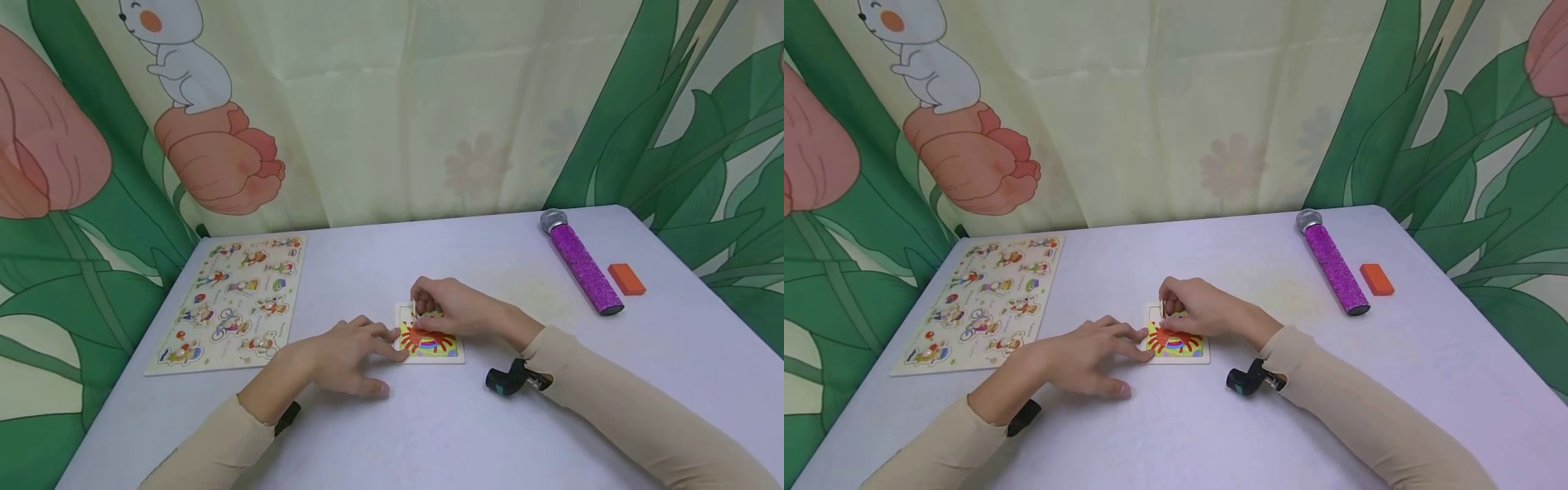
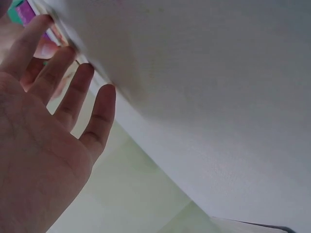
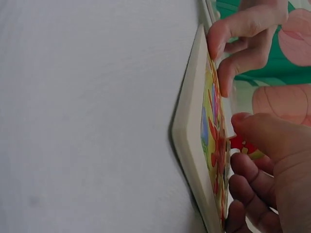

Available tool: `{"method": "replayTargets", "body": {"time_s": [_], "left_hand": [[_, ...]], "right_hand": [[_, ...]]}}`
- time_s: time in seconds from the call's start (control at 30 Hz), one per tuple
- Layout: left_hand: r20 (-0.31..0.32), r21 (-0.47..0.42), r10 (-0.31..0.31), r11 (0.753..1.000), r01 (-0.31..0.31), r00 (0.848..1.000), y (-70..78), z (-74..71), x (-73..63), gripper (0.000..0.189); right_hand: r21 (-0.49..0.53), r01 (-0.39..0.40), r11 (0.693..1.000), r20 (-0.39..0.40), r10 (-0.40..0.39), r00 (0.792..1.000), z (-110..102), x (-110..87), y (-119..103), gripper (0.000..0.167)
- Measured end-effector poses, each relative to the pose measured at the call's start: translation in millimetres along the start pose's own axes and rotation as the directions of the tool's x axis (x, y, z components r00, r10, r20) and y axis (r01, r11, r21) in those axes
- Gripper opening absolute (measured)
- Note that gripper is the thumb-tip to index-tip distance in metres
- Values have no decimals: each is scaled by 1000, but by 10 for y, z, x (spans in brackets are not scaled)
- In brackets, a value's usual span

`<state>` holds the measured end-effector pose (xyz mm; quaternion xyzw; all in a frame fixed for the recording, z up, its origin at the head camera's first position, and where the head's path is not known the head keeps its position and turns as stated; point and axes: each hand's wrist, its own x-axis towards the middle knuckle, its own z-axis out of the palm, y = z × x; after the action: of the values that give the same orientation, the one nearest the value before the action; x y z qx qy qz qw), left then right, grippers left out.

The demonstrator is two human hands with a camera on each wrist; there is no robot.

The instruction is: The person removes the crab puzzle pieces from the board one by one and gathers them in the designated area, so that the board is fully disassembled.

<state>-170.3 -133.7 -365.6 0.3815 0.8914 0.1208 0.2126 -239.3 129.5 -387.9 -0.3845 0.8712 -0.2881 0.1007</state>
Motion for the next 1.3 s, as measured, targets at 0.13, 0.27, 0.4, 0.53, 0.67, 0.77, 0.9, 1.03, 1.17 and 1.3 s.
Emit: {"method": "replayTargets", "body": {"time_s": [0.13,0.27,0.4,0.53,0.67,0.77,0.9,1.03,1.17,1.3], "left_hand": [[-2,-5,8,1000,-9,1000,1,18,0,54],[-5,-6,12,1000,-12,1000,6,28,1,55],[0,-7,6,1000,-6,1000,7,34,-2,55],[5,-7,4,1000,-4,1000,8,35,-5,54],[4,-6,0,1000,0,1000,11,19,0,54],[3,-8,-10,1000,10,1000,14,4,3,54],[6,-11,-15,1000,15,1000,19,5,8,54],[4,-14,-10,1000,10,1000,28,15,12,55],[6,-16,-14,1000,14,1000,36,8,6,54],[9,-23,-18,1000,18,1000,43,-10,-3,54]], "right_hand": [[37,8,999,-34,-7,999,52,-11,5,29],[81,-25,996,-58,30,998,80,-26,35,26],[112,-27,993,-63,34,997,89,-24,67,24],[154,-32,988,-69,43,997,94,-28,99,24],[130,-35,991,-53,42,998,80,-11,102,25],[98,-50,994,-17,52,998,32,24,72,25],[90,-82,993,47,78,996,-50,72,35,23],[99,-93,991,96,83,992,-99,104,8,24],[99,-96,990,107,85,991,-113,130,-15,26],[99,-71,993,103,61,993,-120,161,-22,25]]}}
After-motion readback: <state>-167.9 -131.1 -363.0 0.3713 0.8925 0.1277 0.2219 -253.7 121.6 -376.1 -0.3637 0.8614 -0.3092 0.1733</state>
